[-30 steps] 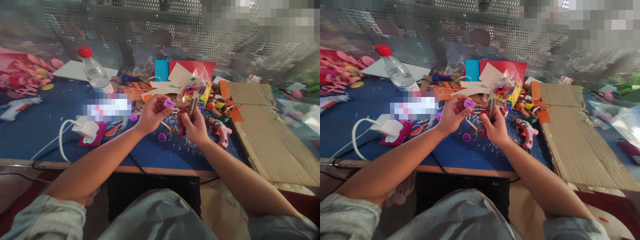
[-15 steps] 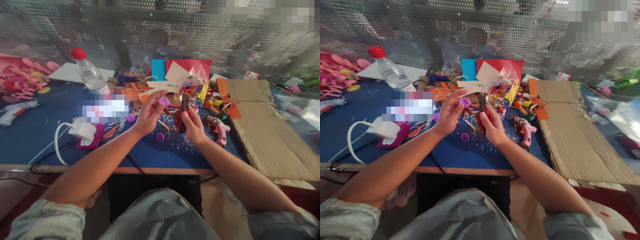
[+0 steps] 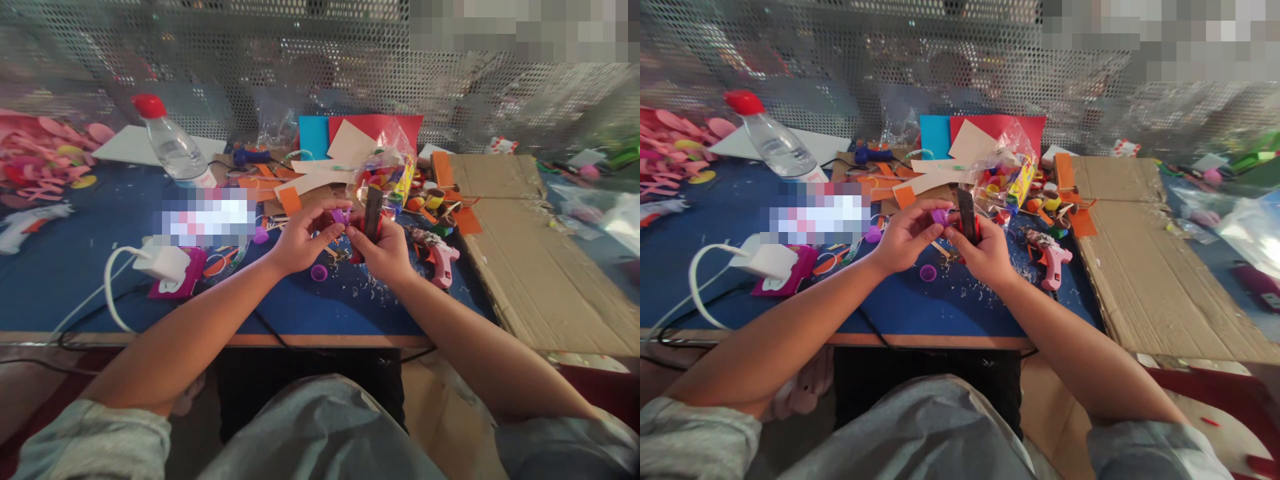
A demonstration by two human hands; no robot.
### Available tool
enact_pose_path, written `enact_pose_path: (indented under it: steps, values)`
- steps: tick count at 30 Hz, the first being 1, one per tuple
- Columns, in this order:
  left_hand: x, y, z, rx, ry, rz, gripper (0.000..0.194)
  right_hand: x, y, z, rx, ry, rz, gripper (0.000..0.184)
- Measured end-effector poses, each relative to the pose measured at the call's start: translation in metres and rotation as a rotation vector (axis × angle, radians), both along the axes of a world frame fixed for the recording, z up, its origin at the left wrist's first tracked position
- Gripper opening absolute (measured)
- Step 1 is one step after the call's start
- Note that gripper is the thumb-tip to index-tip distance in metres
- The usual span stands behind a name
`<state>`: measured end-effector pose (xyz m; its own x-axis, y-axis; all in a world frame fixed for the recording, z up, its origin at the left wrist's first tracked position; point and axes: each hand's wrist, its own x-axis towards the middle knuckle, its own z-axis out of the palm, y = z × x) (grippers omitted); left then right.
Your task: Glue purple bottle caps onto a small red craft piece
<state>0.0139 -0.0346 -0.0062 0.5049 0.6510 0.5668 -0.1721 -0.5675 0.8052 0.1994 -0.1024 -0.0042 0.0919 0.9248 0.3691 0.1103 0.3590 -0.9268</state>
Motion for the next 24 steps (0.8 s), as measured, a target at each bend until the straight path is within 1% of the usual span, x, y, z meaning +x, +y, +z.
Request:
enact_pose_path:
  steps: [4,9,13,15,19,22,24]
  values:
    - [-0.001,0.000,0.000,0.022,0.036,-0.009,0.041,-0.002,-0.001,0.003,-0.029,0.022,0.012,0.043]
    - [0.000,-0.002,0.000,0.045,0.037,0.009,0.038,-0.003,0.000,0.005,-0.077,0.122,0.054,0.043]
    - [-0.001,-0.005,0.005,0.142,0.040,0.050,0.035,-0.002,0.003,-0.001,-0.137,0.235,0.084,0.041]
    - [-0.002,-0.006,0.008,0.203,0.054,0.061,0.034,-0.001,0.004,-0.003,-0.145,0.259,0.092,0.039]
    - [-0.004,-0.007,0.010,0.263,0.072,0.078,0.032,-0.001,0.004,-0.003,-0.146,0.240,0.109,0.042]
    - [-0.004,-0.005,0.009,0.256,0.094,0.070,0.033,-0.002,0.002,0.002,-0.136,0.159,0.115,0.046]
    - [-0.004,-0.004,0.007,0.236,0.118,0.062,0.033,-0.002,0.001,0.005,-0.114,0.122,0.087,0.045]
